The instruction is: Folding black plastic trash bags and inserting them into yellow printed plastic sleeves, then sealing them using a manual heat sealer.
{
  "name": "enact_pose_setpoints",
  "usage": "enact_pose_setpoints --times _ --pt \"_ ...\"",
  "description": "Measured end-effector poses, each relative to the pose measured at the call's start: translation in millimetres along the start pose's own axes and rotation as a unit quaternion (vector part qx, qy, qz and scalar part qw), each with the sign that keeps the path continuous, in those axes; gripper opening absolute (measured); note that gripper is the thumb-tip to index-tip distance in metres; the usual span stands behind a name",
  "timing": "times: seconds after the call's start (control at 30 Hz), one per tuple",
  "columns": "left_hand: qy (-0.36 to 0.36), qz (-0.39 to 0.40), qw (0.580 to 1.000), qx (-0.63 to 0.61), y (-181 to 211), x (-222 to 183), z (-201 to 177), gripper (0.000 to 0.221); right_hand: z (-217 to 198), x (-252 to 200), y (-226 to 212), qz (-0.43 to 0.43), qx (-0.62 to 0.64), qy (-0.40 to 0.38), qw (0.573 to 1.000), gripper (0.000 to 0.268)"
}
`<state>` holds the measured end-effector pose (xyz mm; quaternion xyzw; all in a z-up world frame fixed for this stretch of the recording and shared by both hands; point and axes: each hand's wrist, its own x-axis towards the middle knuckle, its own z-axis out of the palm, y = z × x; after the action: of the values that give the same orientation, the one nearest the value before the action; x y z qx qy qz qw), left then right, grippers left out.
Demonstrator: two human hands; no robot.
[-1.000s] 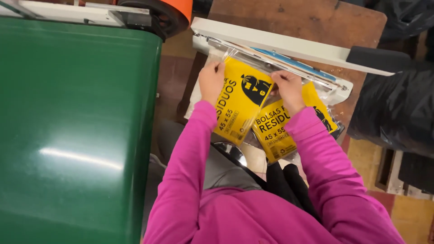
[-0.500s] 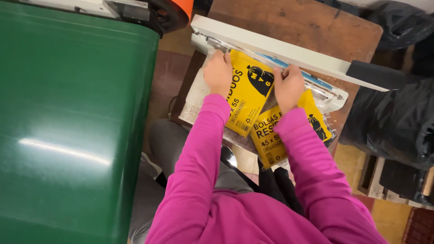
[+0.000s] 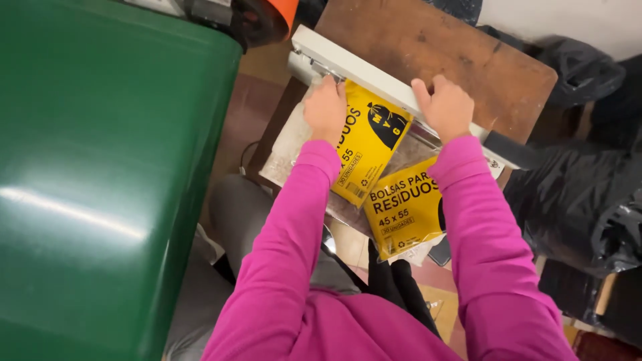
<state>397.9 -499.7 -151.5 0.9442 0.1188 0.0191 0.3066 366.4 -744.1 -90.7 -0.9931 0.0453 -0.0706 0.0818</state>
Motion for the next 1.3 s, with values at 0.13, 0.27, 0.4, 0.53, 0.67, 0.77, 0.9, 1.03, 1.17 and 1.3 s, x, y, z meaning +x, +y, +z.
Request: enact_pose_setpoints --times 0.13,0.27,0.4,0.53,0.67,0.77,0.9,1.03,1.17,1.3 --pt "0.004 -0.008 1.0 0.011 -4 -3 -5 0.03 19 -9 2 0.012 0.047 -0.008 0.999 0.056" --pt "0.051 0.083 0.995 0.033 10 -14 -32 0.025 20 -11 3 -0.003 0.059 0.01 0.998 0.053" --pt "0.089 0.278 0.952 0.088 32 -56 -10 0.018 29 -9 8 -0.026 0.058 0.039 0.997 0.052" --pt "-0.037 0.25 0.963 0.094 57 -93 -9 0.026 32 -9 14 -0.056 0.057 0.046 0.996 0.048" --pt "0.001 0.268 0.961 0.072 37 -111 -3 0.051 41 -16 31 -0.082 0.045 0.053 0.994 0.045" --pt "-0.039 0.247 0.965 0.078 37 -110 -15 0.069 32 -12 26 -0.121 0.051 0.068 0.989 0.044" --pt "-0.119 0.207 0.968 0.079 37 -112 -27 0.086 17 -12 11 -0.169 0.055 0.099 0.979 0.04" --pt "-0.135 0.197 0.969 0.061 31 -116 -36 0.092 29 -12 25 -0.177 0.019 0.128 0.976 0.038" --pt "-0.125 0.186 0.973 0.057 27 -120 -50 0.094 44 -15 43 -0.194 0.001 0.14 0.971 0.031" --pt "-0.14 0.171 0.972 0.08 22 -123 -56 0.095 78 -17 82 -0.186 0.037 0.117 0.975 0.027"
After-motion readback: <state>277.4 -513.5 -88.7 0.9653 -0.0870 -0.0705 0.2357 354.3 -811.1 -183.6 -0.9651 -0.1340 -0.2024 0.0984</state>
